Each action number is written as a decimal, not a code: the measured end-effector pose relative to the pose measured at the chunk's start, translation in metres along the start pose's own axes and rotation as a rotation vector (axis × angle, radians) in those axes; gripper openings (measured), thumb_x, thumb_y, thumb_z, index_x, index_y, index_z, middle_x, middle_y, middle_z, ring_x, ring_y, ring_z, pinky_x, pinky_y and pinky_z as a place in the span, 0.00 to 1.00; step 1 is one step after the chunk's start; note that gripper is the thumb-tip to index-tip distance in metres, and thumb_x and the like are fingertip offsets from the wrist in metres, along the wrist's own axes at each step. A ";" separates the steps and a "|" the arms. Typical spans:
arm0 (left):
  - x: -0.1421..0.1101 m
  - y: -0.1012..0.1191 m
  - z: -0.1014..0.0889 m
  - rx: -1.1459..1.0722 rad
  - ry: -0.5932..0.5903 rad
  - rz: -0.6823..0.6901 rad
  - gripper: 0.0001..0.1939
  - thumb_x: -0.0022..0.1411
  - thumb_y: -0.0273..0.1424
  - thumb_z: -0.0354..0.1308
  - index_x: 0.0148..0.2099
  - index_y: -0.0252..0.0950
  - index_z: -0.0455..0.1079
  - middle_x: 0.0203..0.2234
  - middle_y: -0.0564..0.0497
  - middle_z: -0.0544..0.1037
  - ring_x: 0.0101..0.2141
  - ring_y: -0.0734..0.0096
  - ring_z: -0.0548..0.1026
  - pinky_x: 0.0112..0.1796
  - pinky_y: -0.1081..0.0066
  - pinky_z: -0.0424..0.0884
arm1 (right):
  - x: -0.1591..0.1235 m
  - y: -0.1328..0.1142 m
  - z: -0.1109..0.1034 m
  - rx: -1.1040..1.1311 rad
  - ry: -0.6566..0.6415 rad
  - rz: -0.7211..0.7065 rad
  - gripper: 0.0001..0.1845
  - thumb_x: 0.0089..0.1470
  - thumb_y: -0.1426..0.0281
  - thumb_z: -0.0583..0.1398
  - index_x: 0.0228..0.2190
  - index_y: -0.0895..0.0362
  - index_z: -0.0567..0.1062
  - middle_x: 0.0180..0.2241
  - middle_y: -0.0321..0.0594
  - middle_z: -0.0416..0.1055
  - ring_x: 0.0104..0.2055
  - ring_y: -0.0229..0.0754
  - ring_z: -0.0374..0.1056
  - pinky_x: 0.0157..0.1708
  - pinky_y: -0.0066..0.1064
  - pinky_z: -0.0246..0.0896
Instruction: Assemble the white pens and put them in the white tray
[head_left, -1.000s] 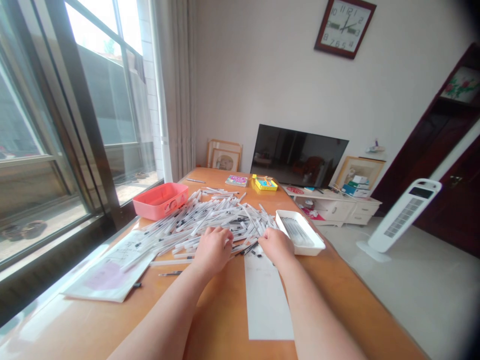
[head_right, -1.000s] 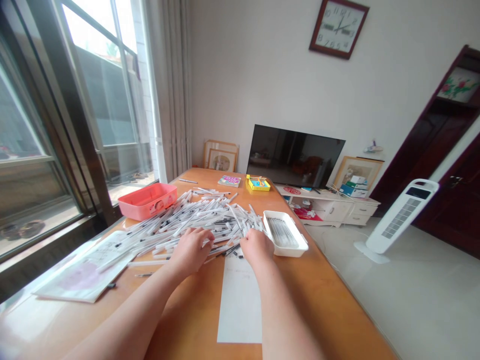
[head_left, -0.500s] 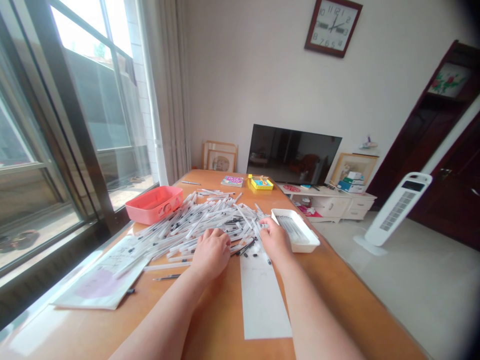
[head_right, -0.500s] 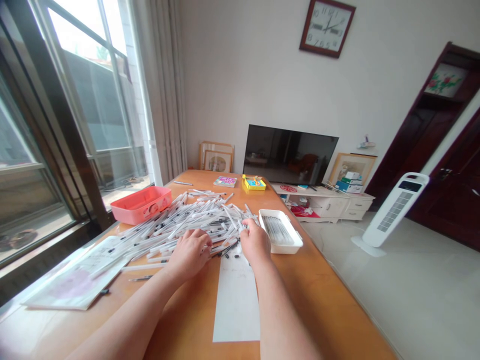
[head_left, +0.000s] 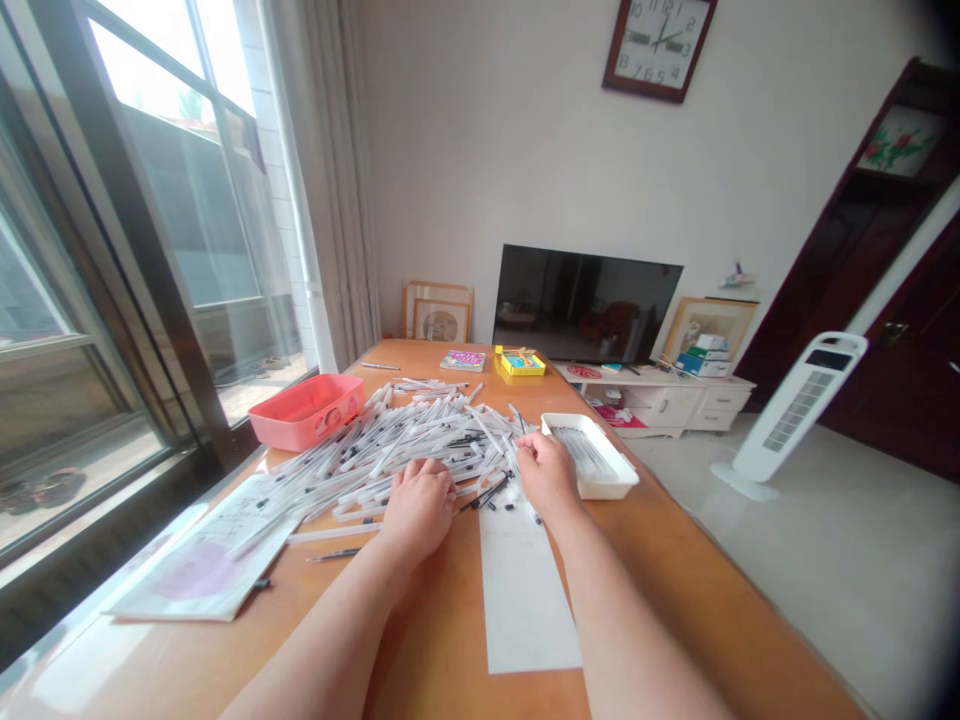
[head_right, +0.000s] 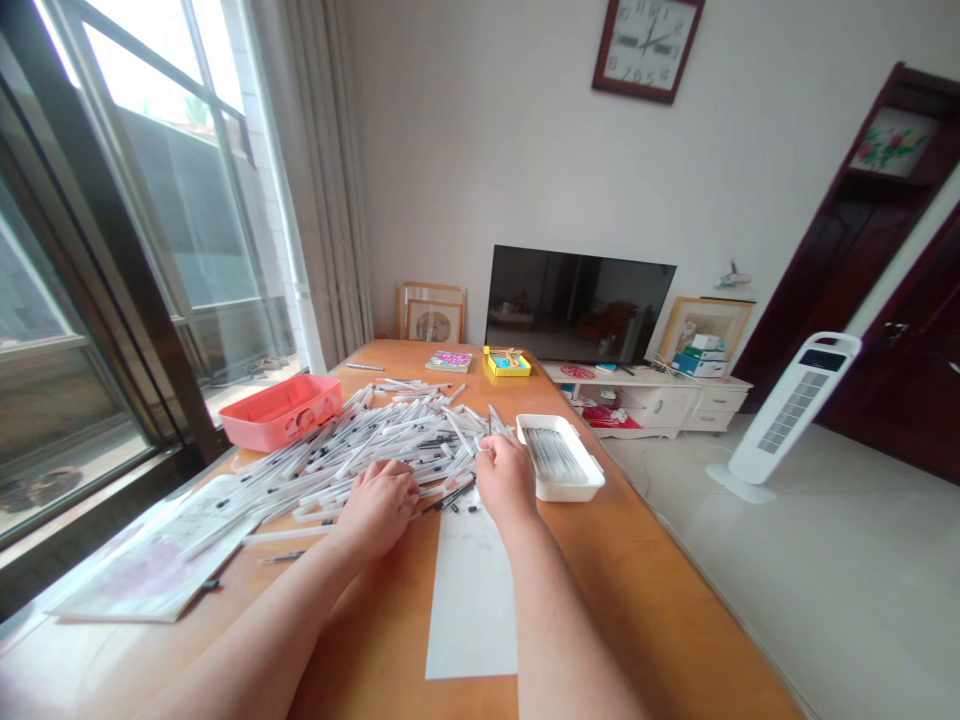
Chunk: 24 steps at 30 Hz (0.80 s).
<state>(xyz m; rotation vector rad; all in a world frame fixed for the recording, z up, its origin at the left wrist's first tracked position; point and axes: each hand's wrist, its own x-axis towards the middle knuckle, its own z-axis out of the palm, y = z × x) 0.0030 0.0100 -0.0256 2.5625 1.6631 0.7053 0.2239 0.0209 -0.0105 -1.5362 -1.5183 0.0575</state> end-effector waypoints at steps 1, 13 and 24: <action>0.000 0.000 0.000 0.001 0.002 -0.002 0.10 0.63 0.29 0.50 0.35 0.40 0.73 0.44 0.45 0.76 0.50 0.53 0.66 0.48 0.56 0.60 | -0.001 0.000 0.001 -0.003 -0.009 -0.018 0.11 0.50 0.74 0.57 0.34 0.55 0.79 0.35 0.41 0.74 0.38 0.45 0.68 0.40 0.33 0.61; -0.002 -0.002 0.010 0.004 -0.080 0.084 0.17 0.67 0.40 0.49 0.51 0.48 0.75 0.60 0.51 0.71 0.66 0.38 0.51 0.60 0.34 0.39 | -0.008 -0.004 0.016 -0.135 -0.082 -0.176 0.12 0.54 0.75 0.57 0.37 0.56 0.80 0.37 0.46 0.74 0.45 0.49 0.67 0.48 0.37 0.60; -0.002 0.001 0.007 -0.002 -0.005 0.133 0.19 0.60 0.37 0.59 0.55 0.47 0.73 0.55 0.46 0.73 0.60 0.41 0.61 0.60 0.32 0.39 | -0.007 -0.009 0.011 -0.108 -0.043 -0.172 0.13 0.55 0.75 0.56 0.38 0.56 0.80 0.37 0.45 0.74 0.44 0.48 0.68 0.47 0.37 0.61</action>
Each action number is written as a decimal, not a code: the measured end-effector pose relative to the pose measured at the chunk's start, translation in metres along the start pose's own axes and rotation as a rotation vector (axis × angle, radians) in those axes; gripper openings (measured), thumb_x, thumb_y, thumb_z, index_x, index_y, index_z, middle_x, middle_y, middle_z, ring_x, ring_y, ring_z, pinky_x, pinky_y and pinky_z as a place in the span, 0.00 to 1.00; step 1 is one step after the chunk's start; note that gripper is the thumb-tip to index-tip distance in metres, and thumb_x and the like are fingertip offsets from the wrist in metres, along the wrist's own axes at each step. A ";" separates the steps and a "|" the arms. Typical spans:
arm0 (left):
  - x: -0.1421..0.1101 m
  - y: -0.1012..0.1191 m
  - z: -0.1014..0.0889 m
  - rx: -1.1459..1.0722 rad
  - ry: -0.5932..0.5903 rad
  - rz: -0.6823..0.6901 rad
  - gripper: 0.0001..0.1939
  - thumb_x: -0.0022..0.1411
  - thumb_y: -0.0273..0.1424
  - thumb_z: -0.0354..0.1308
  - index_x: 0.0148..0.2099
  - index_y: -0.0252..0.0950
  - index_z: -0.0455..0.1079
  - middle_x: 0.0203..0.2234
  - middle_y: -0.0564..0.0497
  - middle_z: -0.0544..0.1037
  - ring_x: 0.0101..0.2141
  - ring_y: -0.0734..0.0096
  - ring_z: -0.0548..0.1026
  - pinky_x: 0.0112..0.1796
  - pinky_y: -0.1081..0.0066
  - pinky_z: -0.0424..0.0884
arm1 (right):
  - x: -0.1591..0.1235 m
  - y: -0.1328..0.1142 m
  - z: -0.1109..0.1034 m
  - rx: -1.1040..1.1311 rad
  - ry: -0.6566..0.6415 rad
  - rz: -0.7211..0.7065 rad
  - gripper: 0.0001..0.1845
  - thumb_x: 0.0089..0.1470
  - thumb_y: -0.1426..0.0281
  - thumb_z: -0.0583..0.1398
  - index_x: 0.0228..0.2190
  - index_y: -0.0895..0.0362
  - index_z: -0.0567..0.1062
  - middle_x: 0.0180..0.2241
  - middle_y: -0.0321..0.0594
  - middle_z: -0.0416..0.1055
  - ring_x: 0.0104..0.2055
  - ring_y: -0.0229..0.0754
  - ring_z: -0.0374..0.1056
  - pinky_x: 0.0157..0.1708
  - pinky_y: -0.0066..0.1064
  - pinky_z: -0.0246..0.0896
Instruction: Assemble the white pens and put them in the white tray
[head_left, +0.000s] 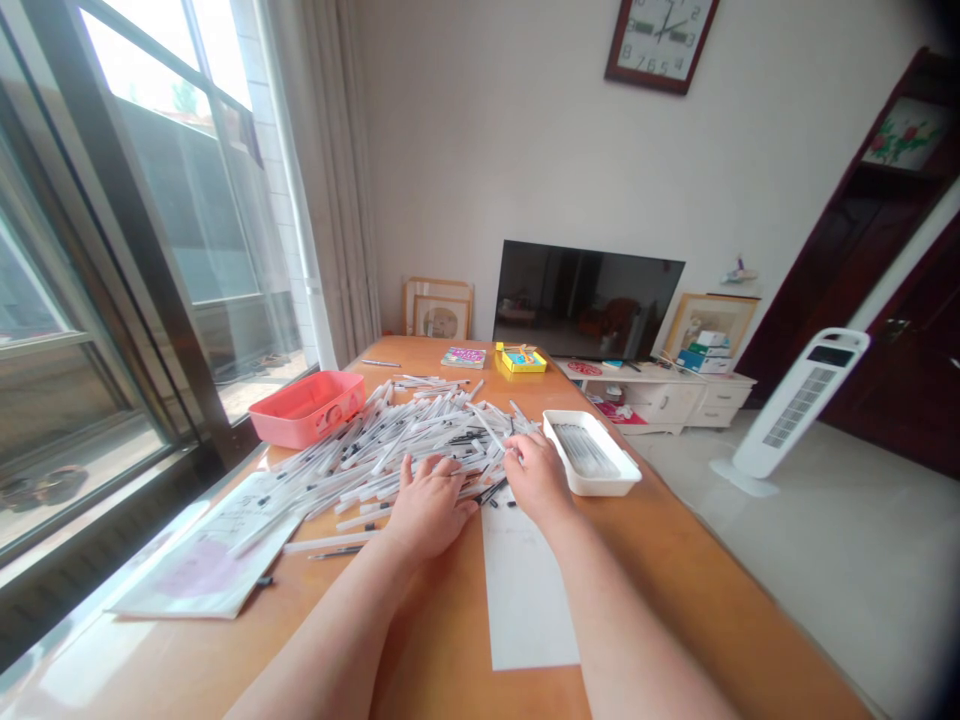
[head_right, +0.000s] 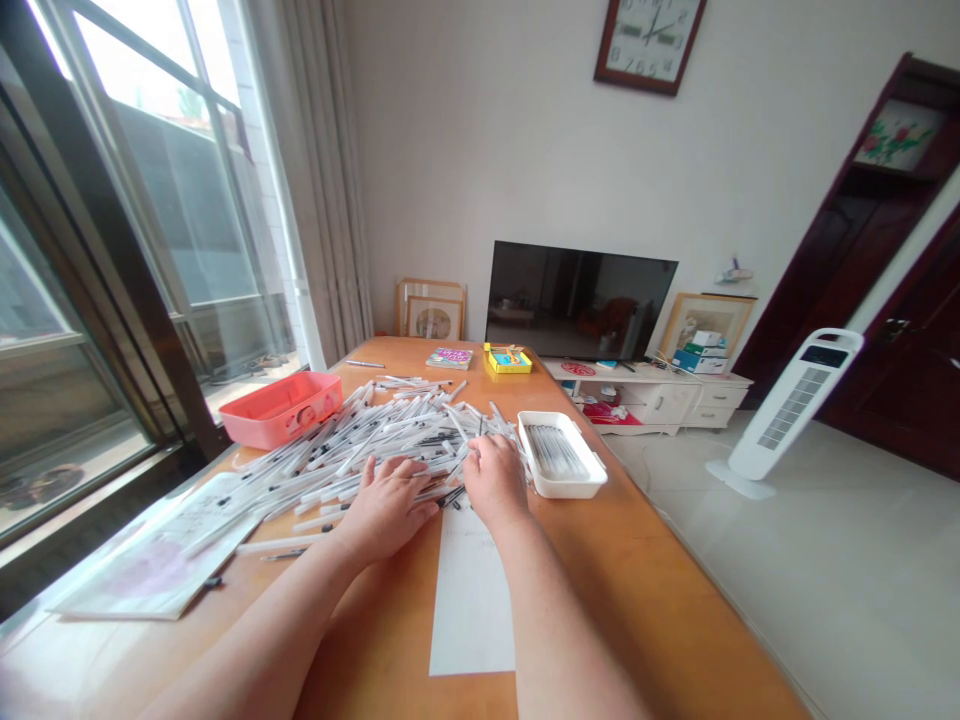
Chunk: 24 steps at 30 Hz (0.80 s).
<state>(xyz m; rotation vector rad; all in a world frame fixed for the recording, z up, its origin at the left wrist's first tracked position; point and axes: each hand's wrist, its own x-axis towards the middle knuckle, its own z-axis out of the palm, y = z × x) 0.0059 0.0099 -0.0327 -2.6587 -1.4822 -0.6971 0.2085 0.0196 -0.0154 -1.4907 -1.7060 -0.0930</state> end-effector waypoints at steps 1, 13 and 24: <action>0.000 0.000 -0.002 -0.005 0.020 -0.004 0.19 0.61 0.37 0.59 0.55 0.48 0.72 0.55 0.45 0.73 0.59 0.43 0.64 0.60 0.33 0.41 | 0.000 0.000 0.000 0.008 0.004 0.000 0.13 0.55 0.75 0.56 0.38 0.56 0.80 0.37 0.45 0.74 0.44 0.48 0.68 0.47 0.37 0.61; 0.004 0.005 -0.015 -0.210 0.149 0.189 0.16 0.65 0.30 0.54 0.55 0.40 0.71 0.54 0.41 0.70 0.52 0.56 0.70 0.54 0.54 0.67 | 0.000 -0.007 -0.001 0.290 0.007 0.100 0.13 0.57 0.62 0.59 0.38 0.56 0.78 0.36 0.43 0.75 0.39 0.45 0.69 0.41 0.35 0.64; 0.007 0.014 -0.028 -0.589 0.197 -0.198 0.17 0.67 0.43 0.51 0.42 0.38 0.75 0.33 0.47 0.78 0.38 0.60 0.75 0.43 0.62 0.69 | 0.000 -0.029 -0.010 0.433 0.114 0.018 0.07 0.58 0.64 0.60 0.33 0.54 0.76 0.34 0.39 0.75 0.38 0.43 0.69 0.41 0.34 0.64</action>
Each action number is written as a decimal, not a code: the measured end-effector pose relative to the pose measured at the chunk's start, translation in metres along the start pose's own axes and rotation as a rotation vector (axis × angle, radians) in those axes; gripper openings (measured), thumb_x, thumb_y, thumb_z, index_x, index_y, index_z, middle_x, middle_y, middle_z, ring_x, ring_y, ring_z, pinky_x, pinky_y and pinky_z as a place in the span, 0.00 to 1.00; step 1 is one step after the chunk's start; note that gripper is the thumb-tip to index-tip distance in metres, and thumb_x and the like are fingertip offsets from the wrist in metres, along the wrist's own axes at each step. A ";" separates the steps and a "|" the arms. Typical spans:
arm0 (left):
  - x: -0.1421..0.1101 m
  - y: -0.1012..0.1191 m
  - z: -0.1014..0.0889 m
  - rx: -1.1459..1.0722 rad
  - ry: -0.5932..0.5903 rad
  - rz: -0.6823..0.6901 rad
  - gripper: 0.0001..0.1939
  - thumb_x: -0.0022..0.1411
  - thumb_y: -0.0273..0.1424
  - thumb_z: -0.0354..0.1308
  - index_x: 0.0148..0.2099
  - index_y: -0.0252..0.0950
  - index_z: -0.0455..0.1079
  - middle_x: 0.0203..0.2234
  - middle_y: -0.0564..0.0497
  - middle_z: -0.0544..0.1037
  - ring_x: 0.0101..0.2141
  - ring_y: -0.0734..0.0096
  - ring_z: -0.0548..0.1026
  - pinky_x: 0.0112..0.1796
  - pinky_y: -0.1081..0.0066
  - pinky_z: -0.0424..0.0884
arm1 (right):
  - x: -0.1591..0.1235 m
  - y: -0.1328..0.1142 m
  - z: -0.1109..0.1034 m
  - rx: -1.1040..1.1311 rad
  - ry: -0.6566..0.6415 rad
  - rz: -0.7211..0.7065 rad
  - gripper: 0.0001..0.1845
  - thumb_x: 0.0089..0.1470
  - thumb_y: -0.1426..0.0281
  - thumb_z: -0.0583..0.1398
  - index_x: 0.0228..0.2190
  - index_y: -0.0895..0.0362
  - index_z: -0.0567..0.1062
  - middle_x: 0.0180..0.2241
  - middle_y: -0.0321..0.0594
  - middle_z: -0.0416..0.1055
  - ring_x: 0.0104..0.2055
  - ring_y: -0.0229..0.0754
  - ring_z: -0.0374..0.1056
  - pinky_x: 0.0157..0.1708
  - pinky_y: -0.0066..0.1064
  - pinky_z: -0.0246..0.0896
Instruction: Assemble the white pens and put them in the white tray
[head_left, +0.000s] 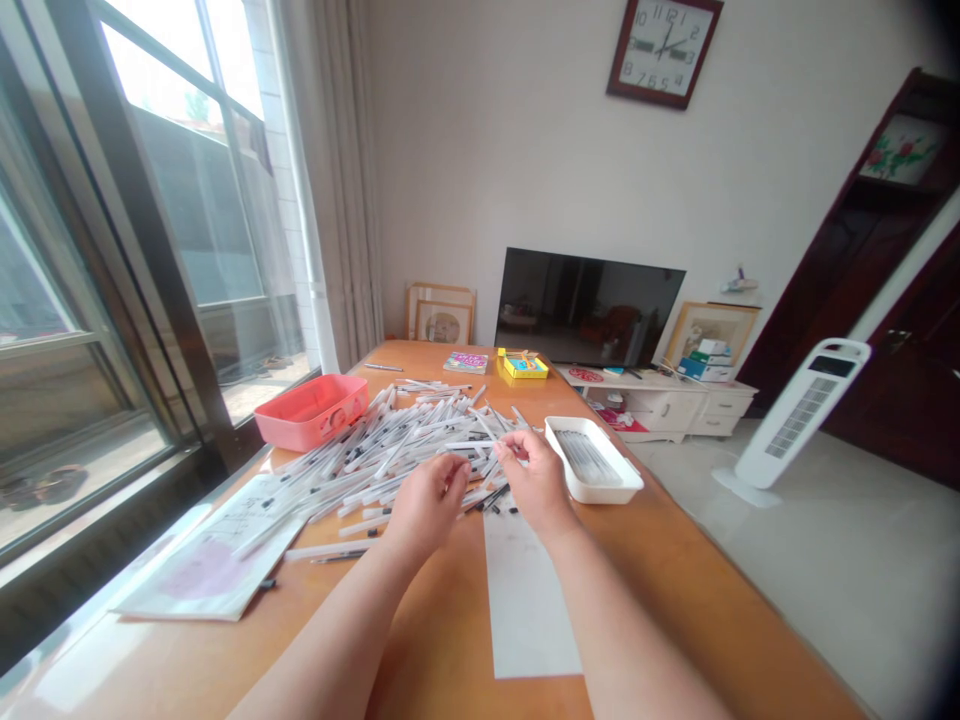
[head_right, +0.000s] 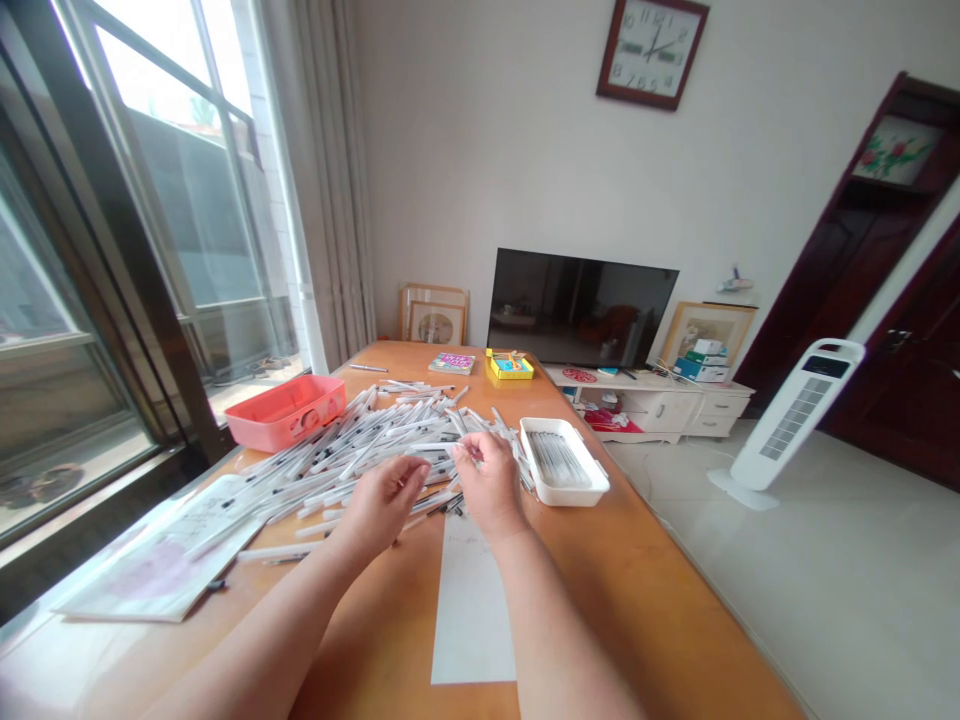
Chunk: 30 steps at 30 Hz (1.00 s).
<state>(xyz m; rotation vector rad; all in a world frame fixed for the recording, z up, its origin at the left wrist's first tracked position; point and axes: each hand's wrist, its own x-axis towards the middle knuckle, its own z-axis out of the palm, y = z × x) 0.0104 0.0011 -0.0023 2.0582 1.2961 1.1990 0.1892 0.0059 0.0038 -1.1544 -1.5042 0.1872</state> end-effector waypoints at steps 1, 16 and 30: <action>0.000 0.001 0.002 -0.152 -0.038 -0.086 0.19 0.66 0.46 0.52 0.41 0.37 0.75 0.30 0.47 0.78 0.36 0.61 0.76 0.40 0.64 0.70 | -0.001 -0.004 0.001 -0.017 -0.009 -0.044 0.06 0.58 0.65 0.60 0.33 0.54 0.76 0.34 0.39 0.75 0.38 0.43 0.68 0.43 0.34 0.63; 0.011 -0.019 -0.017 -1.031 0.129 -0.501 0.22 0.58 0.39 0.65 0.53 0.38 0.72 0.34 0.50 0.78 0.30 0.76 0.74 0.33 0.74 0.70 | -0.005 -0.021 0.010 0.012 -0.156 -0.091 0.13 0.56 0.73 0.58 0.44 0.54 0.76 0.40 0.41 0.76 0.42 0.44 0.71 0.45 0.35 0.65; 0.003 -0.016 -0.011 -0.221 -0.126 -0.278 0.22 0.58 0.42 0.58 0.50 0.38 0.77 0.32 0.50 0.80 0.34 0.63 0.75 0.40 0.67 0.68 | 0.020 0.000 -0.035 0.731 0.354 0.375 0.20 0.53 0.56 0.64 0.41 0.58 0.78 0.35 0.44 0.78 0.32 0.39 0.71 0.28 0.28 0.65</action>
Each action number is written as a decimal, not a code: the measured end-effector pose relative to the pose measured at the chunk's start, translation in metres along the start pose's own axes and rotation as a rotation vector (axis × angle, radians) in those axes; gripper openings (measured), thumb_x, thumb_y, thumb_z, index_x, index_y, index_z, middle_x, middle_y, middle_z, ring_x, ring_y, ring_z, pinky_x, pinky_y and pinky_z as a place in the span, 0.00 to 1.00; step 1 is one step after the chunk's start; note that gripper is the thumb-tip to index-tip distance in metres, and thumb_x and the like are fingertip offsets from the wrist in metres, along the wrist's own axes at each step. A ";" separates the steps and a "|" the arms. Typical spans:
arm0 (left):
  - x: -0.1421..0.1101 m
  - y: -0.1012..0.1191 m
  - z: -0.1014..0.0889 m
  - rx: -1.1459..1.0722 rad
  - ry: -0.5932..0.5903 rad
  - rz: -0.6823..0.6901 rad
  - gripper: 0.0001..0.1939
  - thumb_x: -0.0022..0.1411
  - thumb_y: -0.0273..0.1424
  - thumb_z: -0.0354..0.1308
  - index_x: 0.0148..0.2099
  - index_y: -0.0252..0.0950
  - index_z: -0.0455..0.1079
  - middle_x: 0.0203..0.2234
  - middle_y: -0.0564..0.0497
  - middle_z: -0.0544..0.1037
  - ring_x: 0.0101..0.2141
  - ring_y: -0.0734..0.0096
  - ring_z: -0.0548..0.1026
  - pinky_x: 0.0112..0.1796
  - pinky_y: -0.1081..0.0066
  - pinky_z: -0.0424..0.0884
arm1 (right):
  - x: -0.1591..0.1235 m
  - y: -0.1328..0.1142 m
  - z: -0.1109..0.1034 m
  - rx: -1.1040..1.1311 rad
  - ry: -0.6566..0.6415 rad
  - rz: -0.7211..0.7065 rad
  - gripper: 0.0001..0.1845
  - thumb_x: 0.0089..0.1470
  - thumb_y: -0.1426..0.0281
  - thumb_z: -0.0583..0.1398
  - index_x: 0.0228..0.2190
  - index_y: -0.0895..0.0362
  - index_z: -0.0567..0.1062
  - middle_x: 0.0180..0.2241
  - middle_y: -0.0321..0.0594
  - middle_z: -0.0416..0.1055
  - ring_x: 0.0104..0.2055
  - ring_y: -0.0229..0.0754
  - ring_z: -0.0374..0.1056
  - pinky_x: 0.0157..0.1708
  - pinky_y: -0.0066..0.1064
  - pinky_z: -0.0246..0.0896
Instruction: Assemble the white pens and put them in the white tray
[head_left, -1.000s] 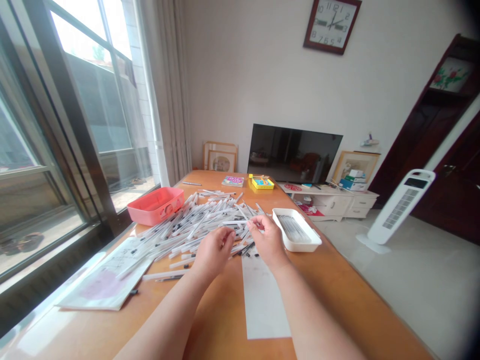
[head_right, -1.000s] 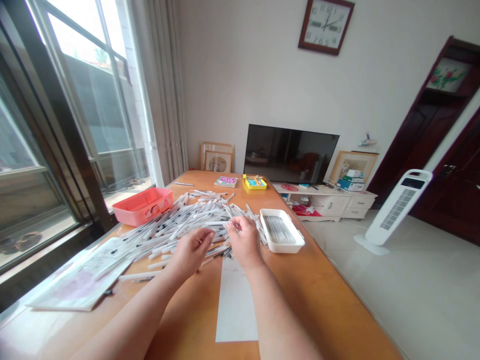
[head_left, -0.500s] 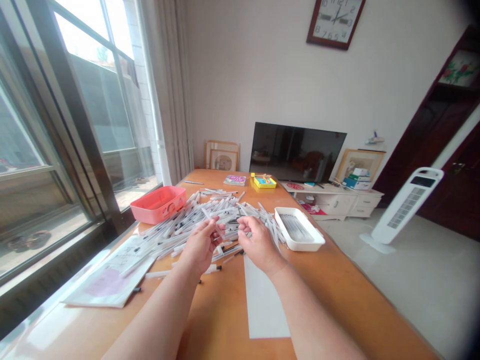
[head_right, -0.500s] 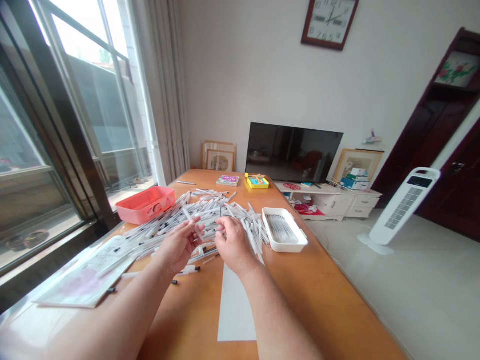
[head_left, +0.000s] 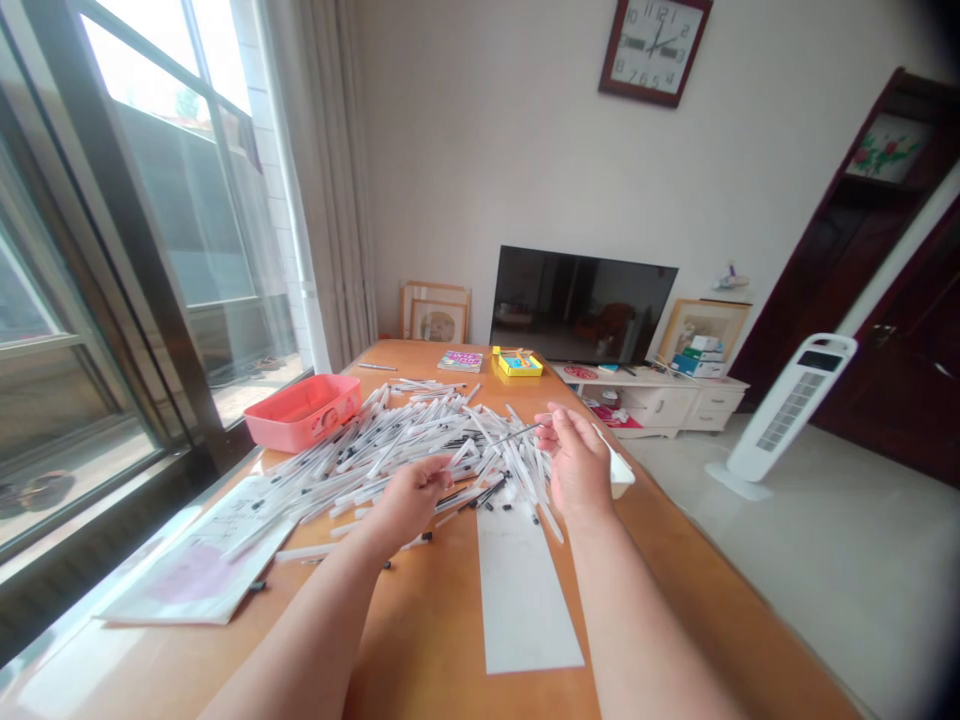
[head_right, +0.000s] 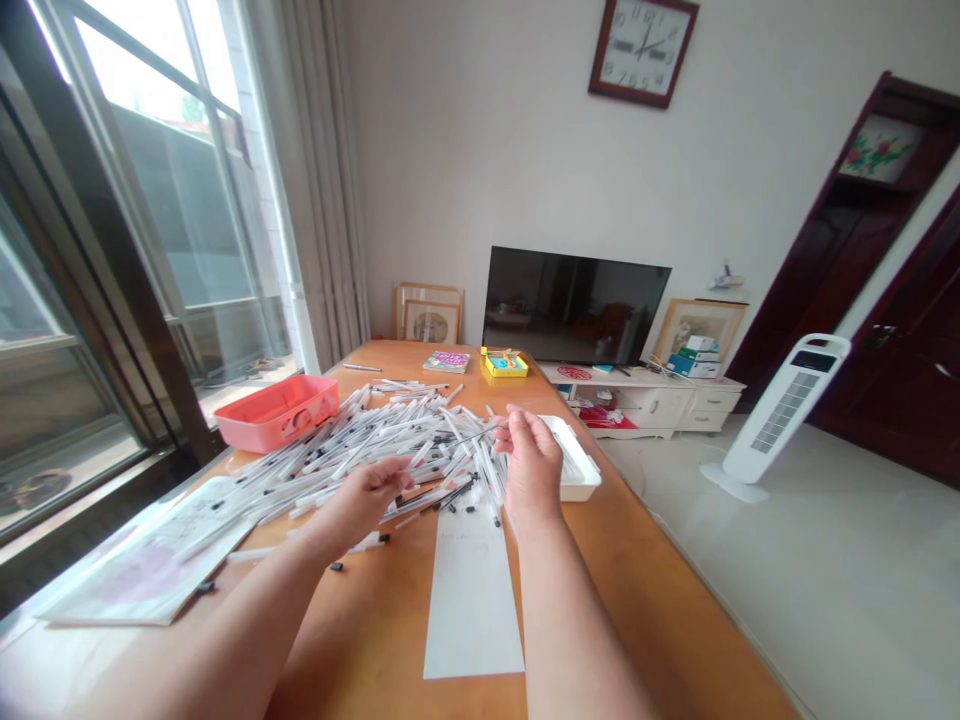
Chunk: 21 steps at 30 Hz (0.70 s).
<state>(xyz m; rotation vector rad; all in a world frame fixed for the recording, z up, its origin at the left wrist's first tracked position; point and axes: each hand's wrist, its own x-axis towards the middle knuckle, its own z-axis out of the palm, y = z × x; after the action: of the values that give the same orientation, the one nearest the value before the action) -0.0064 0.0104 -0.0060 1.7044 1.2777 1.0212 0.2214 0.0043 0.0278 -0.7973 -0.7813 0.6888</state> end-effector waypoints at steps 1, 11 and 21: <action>0.000 -0.003 0.001 0.018 0.008 0.005 0.21 0.57 0.41 0.58 0.50 0.38 0.78 0.33 0.50 0.81 0.35 0.61 0.76 0.41 0.66 0.68 | 0.001 0.000 -0.001 0.011 0.006 -0.002 0.20 0.53 0.57 0.65 0.42 0.58 0.78 0.35 0.44 0.78 0.32 0.38 0.71 0.29 0.29 0.66; -0.001 -0.004 0.001 0.027 0.039 0.061 0.16 0.52 0.39 0.62 0.43 0.42 0.80 0.33 0.49 0.83 0.39 0.56 0.79 0.42 0.66 0.72 | -0.004 0.004 0.002 -0.036 -0.032 -0.026 0.20 0.55 0.57 0.64 0.43 0.58 0.78 0.35 0.44 0.78 0.32 0.38 0.72 0.32 0.31 0.67; -0.002 -0.003 0.001 0.059 0.030 0.073 0.15 0.52 0.39 0.62 0.42 0.41 0.80 0.31 0.50 0.81 0.37 0.58 0.78 0.40 0.69 0.71 | -0.006 0.005 0.004 -0.062 -0.067 -0.005 0.20 0.55 0.57 0.63 0.43 0.58 0.78 0.36 0.44 0.78 0.32 0.37 0.71 0.33 0.31 0.67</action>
<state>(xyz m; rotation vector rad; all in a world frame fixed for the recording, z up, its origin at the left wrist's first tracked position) -0.0067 0.0091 -0.0100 1.7984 1.2848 1.0647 0.2135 0.0040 0.0235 -0.8316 -0.8691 0.6921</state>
